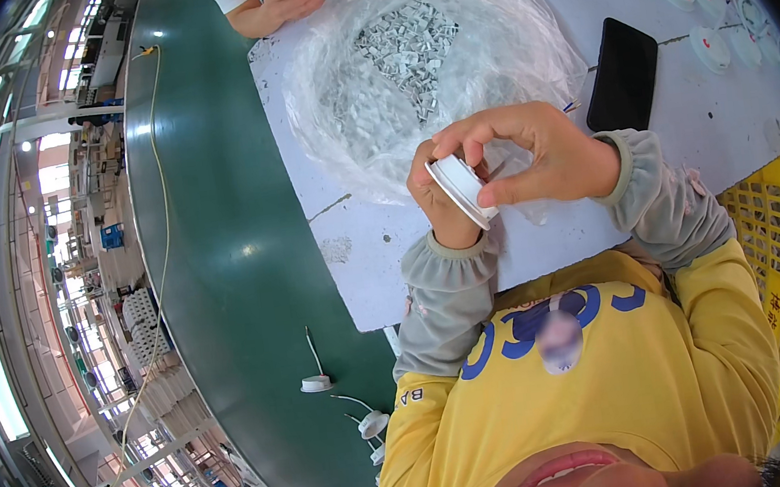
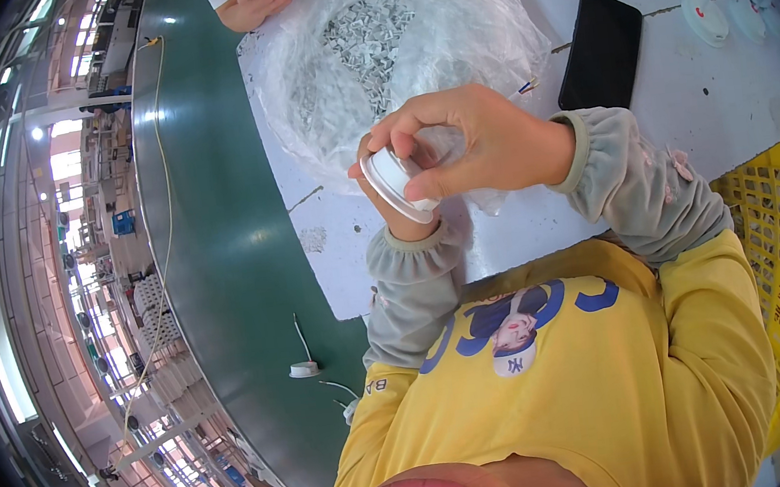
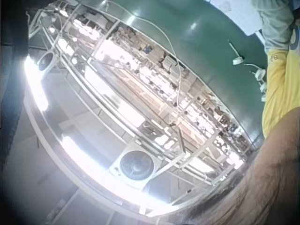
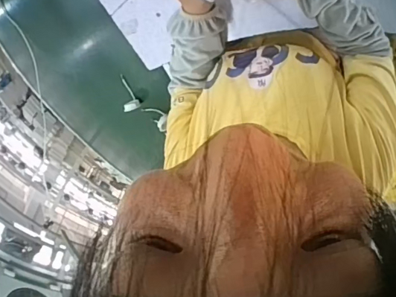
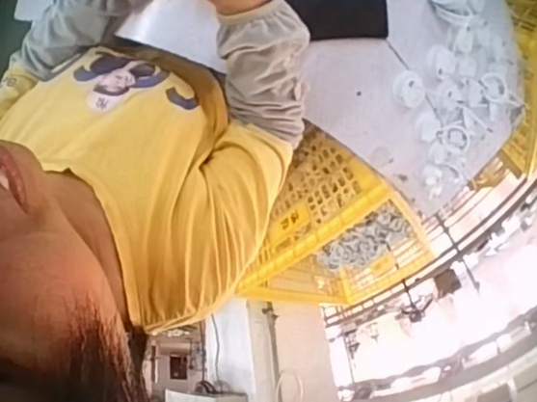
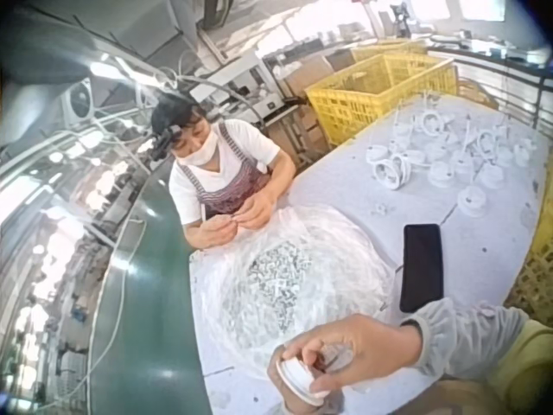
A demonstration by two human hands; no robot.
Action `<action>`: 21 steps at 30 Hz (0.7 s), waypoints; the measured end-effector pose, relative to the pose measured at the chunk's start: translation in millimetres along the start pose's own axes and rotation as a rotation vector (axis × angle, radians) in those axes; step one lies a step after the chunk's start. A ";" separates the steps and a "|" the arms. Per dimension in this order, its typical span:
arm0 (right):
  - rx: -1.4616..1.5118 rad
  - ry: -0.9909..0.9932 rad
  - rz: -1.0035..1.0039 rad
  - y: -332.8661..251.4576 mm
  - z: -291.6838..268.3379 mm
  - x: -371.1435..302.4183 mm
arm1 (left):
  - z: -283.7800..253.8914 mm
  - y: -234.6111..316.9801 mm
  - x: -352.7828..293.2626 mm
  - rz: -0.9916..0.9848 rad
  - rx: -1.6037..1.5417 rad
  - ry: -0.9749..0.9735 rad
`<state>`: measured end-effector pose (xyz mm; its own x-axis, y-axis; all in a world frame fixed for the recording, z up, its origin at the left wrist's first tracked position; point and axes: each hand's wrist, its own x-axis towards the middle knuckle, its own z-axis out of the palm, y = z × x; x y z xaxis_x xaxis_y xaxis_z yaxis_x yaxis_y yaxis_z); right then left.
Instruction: Assembling LED light bulb components by inserting LEDs and wires into fixtures.
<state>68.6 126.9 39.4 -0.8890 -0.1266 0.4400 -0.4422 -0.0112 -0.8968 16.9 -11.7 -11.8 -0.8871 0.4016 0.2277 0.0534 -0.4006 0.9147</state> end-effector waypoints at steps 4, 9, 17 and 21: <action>0.160 0.000 0.083 2.1 -3.5 -0.6 | 4.9 4.3 2.8 -0.086 -0.133 -0.007; 0.223 0.055 0.051 5.0 -1.6 -0.4 | -2.0 5.0 2.8 -0.045 0.077 -0.112; 0.169 0.111 0.084 3.8 -0.9 0.9 | -1.8 2.2 4.2 -0.054 -0.125 -0.141; 0.163 0.093 0.057 2.3 -3.3 -0.9 | -2.7 6.5 2.6 -0.124 -0.134 -0.195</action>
<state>68.0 130.2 37.1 -0.9225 -0.0391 0.3839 -0.3727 -0.1679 -0.9126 13.7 -15.5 -6.1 -0.7771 0.6004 0.1889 -0.1224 -0.4386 0.8903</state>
